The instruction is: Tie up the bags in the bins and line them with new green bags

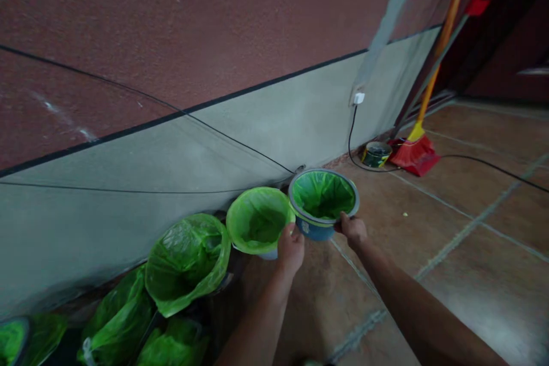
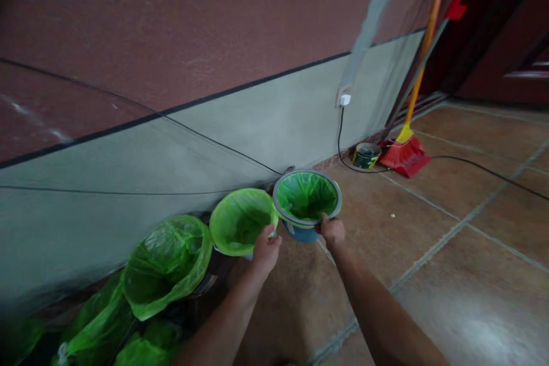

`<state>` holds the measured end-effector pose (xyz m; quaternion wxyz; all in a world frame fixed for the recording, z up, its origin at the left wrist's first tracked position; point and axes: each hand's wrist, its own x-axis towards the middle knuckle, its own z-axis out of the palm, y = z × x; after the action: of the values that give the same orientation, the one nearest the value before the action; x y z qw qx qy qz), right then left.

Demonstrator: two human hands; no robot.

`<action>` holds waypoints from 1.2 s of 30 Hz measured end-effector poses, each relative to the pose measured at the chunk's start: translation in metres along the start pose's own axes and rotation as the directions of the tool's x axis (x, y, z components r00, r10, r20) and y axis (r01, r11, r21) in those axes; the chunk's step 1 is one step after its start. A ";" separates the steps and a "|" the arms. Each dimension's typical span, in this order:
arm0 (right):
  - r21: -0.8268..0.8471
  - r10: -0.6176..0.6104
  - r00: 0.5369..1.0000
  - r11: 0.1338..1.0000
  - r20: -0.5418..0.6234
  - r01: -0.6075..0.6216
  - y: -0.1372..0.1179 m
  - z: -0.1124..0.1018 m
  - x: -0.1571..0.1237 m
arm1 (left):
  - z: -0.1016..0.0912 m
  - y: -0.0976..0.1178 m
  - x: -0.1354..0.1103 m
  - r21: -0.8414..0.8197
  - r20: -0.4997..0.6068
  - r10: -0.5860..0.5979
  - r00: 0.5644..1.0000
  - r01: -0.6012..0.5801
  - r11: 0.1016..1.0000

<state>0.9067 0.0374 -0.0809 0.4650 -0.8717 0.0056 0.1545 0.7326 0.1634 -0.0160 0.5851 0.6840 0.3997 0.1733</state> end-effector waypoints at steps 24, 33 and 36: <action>0.497 0.202 0.903 0.779 0.380 -0.383 -0.011 0.084 -0.095 | -0.157 -0.061 -0.030 -0.882 -0.157 -0.708 0.689 0.225 0.414; 0.426 0.203 0.842 0.788 0.501 -0.443 -0.033 0.144 -0.137 | -0.159 -0.062 -0.030 -0.885 -0.257 -0.698 0.668 0.128 0.448; 0.441 0.202 0.844 0.779 0.497 -0.446 -0.025 0.144 -0.141 | -0.161 -0.063 -0.031 -0.887 -0.243 -0.716 0.654 0.149 0.437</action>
<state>0.7381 0.1496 -0.0963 0.6463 -0.6348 0.1015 0.4111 0.5785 0.2463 -0.0266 0.6943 0.1096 0.6068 0.3710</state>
